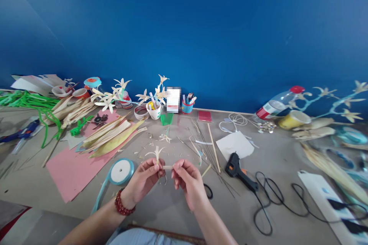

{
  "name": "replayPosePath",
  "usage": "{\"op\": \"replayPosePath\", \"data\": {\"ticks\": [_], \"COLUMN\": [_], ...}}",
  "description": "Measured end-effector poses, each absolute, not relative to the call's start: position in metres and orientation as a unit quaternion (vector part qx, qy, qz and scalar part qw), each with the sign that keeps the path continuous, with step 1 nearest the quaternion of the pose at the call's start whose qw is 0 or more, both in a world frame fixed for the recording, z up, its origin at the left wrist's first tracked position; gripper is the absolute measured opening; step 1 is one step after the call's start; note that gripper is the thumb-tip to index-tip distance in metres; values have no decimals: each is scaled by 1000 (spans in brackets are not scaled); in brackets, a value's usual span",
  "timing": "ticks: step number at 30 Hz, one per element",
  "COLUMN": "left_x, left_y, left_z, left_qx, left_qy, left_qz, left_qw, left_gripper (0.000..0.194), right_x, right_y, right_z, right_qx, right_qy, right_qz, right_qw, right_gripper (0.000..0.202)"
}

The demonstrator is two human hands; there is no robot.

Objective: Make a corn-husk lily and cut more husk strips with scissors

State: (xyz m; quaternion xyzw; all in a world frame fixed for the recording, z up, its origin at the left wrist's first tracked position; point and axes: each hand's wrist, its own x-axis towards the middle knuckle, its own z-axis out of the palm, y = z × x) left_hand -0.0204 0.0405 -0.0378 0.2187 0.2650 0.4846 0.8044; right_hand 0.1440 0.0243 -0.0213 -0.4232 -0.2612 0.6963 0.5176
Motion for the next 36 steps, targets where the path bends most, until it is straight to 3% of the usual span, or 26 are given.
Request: {"op": "replayPosePath", "data": {"ticks": [5, 8, 10, 12, 15, 20, 23, 27, 36], "left_x": [-21, -22, -22, -22, -21, -23, -25, -28, -26], "left_y": [39, 40, 40, 39, 38, 36, 36, 36, 34], "left_z": [-40, -41, -41, -41, -41, -44, -46, -46, -48], "left_qx": [222, 224, 225, 229, 268, 446, 525, 568, 557], "left_qy": [263, 262, 263, 269, 294, 377, 405, 427, 418], "left_qz": [505, 508, 507, 507, 500, 459, 438, 428, 425], "left_qw": [791, 790, 789, 786, 769, 669, 607, 559, 578], "left_gripper": [12, 10, 10, 11, 11, 15, 19, 22, 25], "right_x": [165, 210, 251, 291, 338, 369, 368, 361, 371], "right_y": [22, 17, 12, 7, -4, -11, -7, -1, 6], "right_z": [-23, -25, -29, -34, -47, -69, -73, -72, -72], "right_qx": [-472, -580, -653, -707, -730, -712, -714, -724, -684], "right_qy": [-269, -394, -516, -597, -643, -692, -693, -683, -720], "right_qz": [633, 449, 267, 100, -38, -15, -16, -44, -55], "right_qw": [551, 554, 486, 365, 227, 119, 102, 91, 102], "right_gripper": [33, 37, 34, 36, 45, 39, 43, 33, 20]}}
